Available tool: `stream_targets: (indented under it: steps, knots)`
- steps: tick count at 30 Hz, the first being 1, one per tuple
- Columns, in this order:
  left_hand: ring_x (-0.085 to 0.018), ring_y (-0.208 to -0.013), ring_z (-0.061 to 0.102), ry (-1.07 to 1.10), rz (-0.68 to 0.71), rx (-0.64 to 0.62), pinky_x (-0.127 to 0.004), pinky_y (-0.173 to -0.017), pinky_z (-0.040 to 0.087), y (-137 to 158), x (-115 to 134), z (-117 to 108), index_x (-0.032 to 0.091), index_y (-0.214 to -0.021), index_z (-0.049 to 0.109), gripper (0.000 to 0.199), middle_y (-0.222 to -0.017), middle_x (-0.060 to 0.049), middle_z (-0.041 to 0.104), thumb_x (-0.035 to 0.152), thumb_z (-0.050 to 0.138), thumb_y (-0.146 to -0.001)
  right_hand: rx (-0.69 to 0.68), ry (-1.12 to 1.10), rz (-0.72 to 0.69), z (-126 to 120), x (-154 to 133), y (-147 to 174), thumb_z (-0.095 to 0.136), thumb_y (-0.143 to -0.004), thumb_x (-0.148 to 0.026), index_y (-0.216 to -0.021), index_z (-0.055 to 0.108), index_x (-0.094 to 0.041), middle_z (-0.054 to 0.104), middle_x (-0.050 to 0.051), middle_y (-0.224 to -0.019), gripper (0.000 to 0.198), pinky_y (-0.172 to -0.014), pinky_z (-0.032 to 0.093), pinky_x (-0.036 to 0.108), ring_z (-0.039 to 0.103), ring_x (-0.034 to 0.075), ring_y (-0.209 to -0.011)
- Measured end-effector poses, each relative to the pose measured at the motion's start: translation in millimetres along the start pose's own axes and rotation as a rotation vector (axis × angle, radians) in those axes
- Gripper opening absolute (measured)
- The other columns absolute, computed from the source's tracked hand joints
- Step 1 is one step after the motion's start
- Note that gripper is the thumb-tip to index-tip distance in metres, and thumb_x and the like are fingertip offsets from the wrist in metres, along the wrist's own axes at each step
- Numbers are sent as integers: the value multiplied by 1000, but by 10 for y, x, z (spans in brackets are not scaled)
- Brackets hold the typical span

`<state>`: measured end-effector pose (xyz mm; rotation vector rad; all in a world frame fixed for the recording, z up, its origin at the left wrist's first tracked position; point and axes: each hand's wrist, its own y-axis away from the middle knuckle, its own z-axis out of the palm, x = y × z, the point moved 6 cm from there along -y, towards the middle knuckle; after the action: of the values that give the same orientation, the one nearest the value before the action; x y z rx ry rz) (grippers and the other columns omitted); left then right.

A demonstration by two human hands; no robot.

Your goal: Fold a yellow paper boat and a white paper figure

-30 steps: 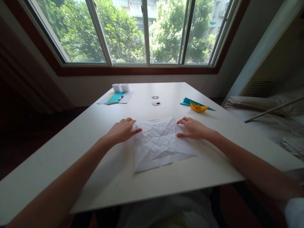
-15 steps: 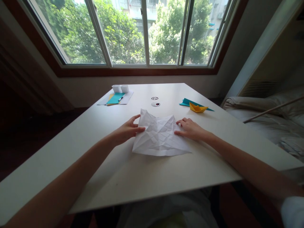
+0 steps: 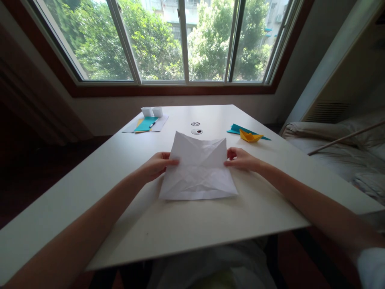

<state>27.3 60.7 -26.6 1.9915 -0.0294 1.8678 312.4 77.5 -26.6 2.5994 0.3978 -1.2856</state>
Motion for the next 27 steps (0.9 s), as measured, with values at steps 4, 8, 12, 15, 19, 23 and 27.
stream_targets:
  steps: [4,8,12,15,19,23,27]
  knots:
    - [-21,-76,62,-218,47,38,-32,-73,49,-43,1,-116,11,-76,67,29,-80,-7,69,30,76,-56,-117,-112,-85,-11,-46,3,66,-65,-30,-89,59,-15,65,4,-84,29,-65,45,26,58,14,-72]
    - [-22,-76,59,-594,202,61,-31,-70,46,-73,96,-139,13,-72,67,24,-77,-4,67,32,70,-58,-80,138,-304,-82,-125,4,61,-70,-36,-77,65,-15,61,2,-72,23,-62,43,25,53,13,-66]
    - [-21,-76,56,-889,370,-71,-29,-68,44,-30,192,-42,15,-75,69,25,-80,-5,65,37,61,-65,-73,296,-461,-53,-202,57,56,-77,-34,-85,68,-16,61,6,-82,23,-63,44,25,54,13,-68]
    - [-19,-82,54,-1012,383,-172,-28,-73,43,13,197,-43,21,-91,71,30,-95,-6,62,31,51,-71,-185,364,-555,34,-273,146,49,-82,-28,-98,68,-22,59,7,-91,26,-68,45,25,56,13,-75]
    - [-20,-92,51,-1155,332,-214,-30,-83,40,78,195,-40,30,-98,69,37,-100,-5,58,24,42,-74,-250,461,-529,89,-318,215,43,-84,-21,-102,67,-26,55,6,-100,30,-75,45,27,56,14,-83]
    - [-23,-97,47,-1325,382,-74,-33,-83,38,190,331,154,27,-92,71,32,-98,-7,59,30,42,-78,-160,599,-515,140,-437,245,46,-84,-26,-95,69,-25,56,7,-106,25,-79,44,30,55,17,-91]
    - [-25,-90,49,-1519,386,-46,-36,-78,37,299,383,456,22,-81,71,43,-89,-9,62,42,33,-85,-5,824,-524,274,-590,270,48,-83,-43,-80,68,-18,62,10,-98,32,-79,42,38,54,23,-88]
